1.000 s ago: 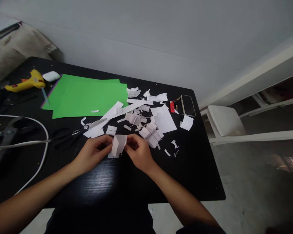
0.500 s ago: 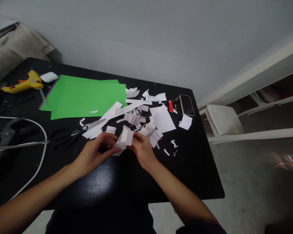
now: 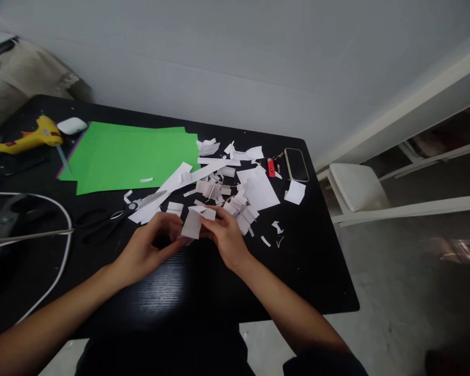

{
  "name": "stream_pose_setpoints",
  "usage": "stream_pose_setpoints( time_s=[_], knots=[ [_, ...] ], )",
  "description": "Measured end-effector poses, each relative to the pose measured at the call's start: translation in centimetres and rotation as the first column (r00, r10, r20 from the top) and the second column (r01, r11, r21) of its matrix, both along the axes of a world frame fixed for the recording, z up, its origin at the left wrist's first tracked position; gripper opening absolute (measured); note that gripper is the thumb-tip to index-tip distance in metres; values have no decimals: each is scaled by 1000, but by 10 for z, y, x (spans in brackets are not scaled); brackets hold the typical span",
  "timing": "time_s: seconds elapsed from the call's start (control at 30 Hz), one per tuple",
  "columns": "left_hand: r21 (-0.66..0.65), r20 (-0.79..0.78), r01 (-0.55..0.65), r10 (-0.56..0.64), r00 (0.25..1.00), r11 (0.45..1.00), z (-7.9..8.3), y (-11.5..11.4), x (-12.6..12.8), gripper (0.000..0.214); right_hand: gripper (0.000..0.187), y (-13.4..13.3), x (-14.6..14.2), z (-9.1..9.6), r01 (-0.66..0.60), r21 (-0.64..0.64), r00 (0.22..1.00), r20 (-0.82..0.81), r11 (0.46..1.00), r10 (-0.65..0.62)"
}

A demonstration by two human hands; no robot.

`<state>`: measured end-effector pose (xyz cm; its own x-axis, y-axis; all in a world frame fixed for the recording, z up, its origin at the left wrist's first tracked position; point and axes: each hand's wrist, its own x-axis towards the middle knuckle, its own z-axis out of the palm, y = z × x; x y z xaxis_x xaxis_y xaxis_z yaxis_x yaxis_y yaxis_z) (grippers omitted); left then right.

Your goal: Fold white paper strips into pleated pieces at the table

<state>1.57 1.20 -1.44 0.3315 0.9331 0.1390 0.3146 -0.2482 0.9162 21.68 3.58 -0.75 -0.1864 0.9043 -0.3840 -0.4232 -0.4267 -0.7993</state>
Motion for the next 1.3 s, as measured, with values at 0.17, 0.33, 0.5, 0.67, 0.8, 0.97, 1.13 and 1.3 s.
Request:
stream_pose_setpoints(
  time_s=[0.17,0.33,0.5,0.67,0.8,0.97,1.13,1.3],
  knots=[
    [43,-8,-15,16,1000,999,2,-1,0,33,29,0,1,0,-13,12,1000,-3,1000,13],
    [67,13,5,-5,1000,998,5,-2,-1,39,36,0,0,1,-3,6,1000,11,1000,3],
    [137,-53,-6,14,998,991,9,0,-2,27,33,-2,-1,3,-13,23,999,38,1000,12],
    [153,-74,25,-14,997,988,11,0,-2,15,35,-3,0,2,-21,40,998,65,999,19],
    [117,-56,-20,27,998,993,10,-1,-2,11,35,-3,0,1,-17,47,997,69,999,14],
    [62,-20,-67,68,997,996,7,-1,-1,14,35,-2,-1,1,-3,56,999,47,998,0],
    [31,14,-91,91,996,995,5,-1,0,18,38,-2,-1,3,9,25,1000,20,1000,-9],
    [-12,68,-98,98,993,995,8,0,2,16,44,-2,-1,5,12,26,999,42,1000,-13]
  ],
)
